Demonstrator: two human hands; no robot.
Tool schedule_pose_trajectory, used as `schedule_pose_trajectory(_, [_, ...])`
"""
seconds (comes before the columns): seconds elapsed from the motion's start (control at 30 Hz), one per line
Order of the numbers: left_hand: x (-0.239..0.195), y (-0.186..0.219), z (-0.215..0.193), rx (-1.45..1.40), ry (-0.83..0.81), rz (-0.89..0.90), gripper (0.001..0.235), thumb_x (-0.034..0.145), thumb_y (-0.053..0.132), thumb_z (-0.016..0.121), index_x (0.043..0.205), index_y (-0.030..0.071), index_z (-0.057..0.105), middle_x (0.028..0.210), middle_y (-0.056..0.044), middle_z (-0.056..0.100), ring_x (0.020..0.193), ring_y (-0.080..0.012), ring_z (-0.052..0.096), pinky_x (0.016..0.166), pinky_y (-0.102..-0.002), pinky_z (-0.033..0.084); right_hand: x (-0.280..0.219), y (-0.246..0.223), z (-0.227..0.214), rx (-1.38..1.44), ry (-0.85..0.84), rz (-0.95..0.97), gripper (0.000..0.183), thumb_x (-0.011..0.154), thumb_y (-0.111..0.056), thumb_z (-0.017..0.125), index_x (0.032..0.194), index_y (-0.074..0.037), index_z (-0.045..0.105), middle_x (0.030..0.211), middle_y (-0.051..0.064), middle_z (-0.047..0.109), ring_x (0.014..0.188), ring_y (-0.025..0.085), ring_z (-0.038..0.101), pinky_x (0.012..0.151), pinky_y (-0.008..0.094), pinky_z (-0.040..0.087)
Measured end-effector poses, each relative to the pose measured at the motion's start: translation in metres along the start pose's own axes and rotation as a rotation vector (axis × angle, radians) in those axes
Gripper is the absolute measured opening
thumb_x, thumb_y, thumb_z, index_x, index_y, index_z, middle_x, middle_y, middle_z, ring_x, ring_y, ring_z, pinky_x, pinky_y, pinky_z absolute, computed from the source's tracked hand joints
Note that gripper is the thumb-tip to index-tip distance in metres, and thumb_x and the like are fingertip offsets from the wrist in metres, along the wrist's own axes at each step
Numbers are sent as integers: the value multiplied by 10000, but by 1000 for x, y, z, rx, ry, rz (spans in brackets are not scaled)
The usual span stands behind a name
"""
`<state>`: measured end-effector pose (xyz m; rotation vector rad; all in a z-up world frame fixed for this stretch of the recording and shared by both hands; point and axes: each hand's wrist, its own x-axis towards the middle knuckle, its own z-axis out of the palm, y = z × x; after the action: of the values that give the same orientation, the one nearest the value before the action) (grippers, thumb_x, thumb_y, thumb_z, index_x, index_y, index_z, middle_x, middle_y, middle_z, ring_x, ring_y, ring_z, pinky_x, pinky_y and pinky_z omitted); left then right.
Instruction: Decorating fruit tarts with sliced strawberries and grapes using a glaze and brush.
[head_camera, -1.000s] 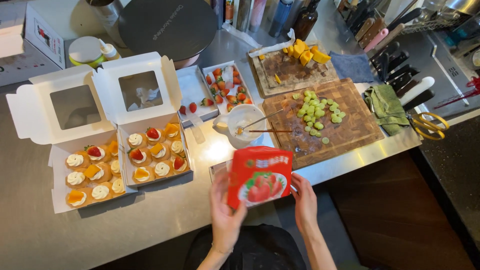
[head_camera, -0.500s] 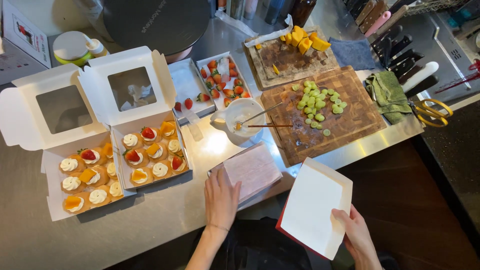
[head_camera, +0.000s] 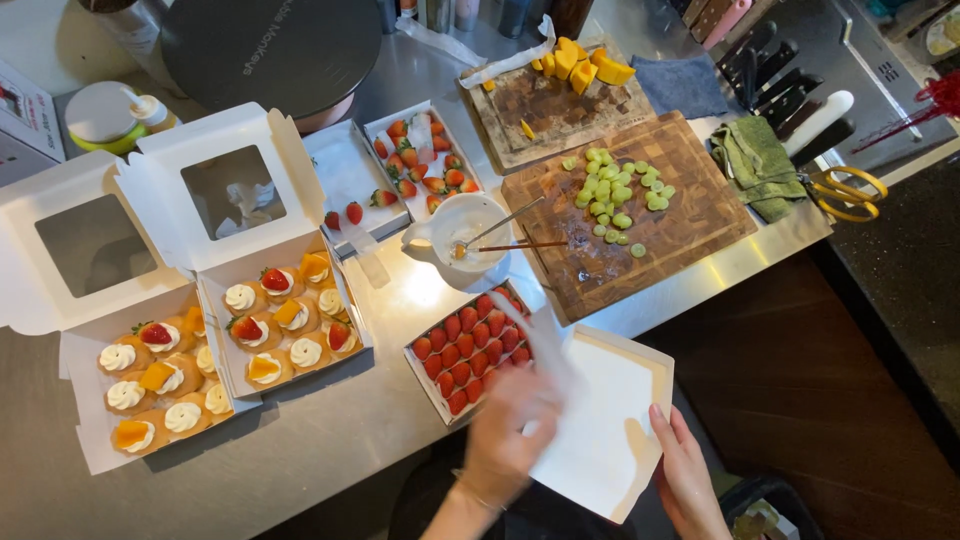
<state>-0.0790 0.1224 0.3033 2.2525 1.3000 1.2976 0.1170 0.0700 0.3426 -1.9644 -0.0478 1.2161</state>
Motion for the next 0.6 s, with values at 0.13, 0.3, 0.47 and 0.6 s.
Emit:
schedule_pose_trajectory(0.13, [-16, 44, 18, -426, -497, 261, 206, 953, 36, 562, 1155, 1, 548, 1297, -152, 593, 1103, -287, 595, 1030, -395, 461, 39, 48, -29, 133, -92, -3, 574, 1071, -327, 364, 1505, 37, 454, 1430, 231, 568, 1246, 306, 529, 1034, 445, 395])
schedule_pose_trajectory(0.3, [-48, 44, 47, -591, -759, 93, 583, 825, 37, 676, 1364, 48, 453, 1242, -124, 558, 1156, -294, 557, 1043, -402, 374, 111, 133, -74, 247, -187, -130, 663, 1073, -440, 333, 1444, 88, 483, 1355, 255, 594, 1143, 306, 543, 947, 446, 413])
schedule_pose_trajectory(0.47, [-61, 40, 59, -640, -905, 78, 570, 857, 312, 676, 1206, -123, 554, 1225, -374, 579, 1124, -519, 544, 1029, -514, 407, 50, 68, -46, -10, -143, -136, 581, 820, -51, 697, 1375, 95, 608, 1254, 270, 714, 1087, 308, 632, 944, 380, 477])
schedule_pose_trajectory(0.6, [2, 33, 6, -675, -550, -254, 296, 828, 200, 678, 1108, 106, 685, 1025, -76, 712, 979, -221, 680, 918, -335, 517, 111, 33, -83, 186, 34, -166, 375, 916, -60, 691, 1183, 200, 644, 1008, 309, 691, 834, 326, 612, 716, 411, 493])
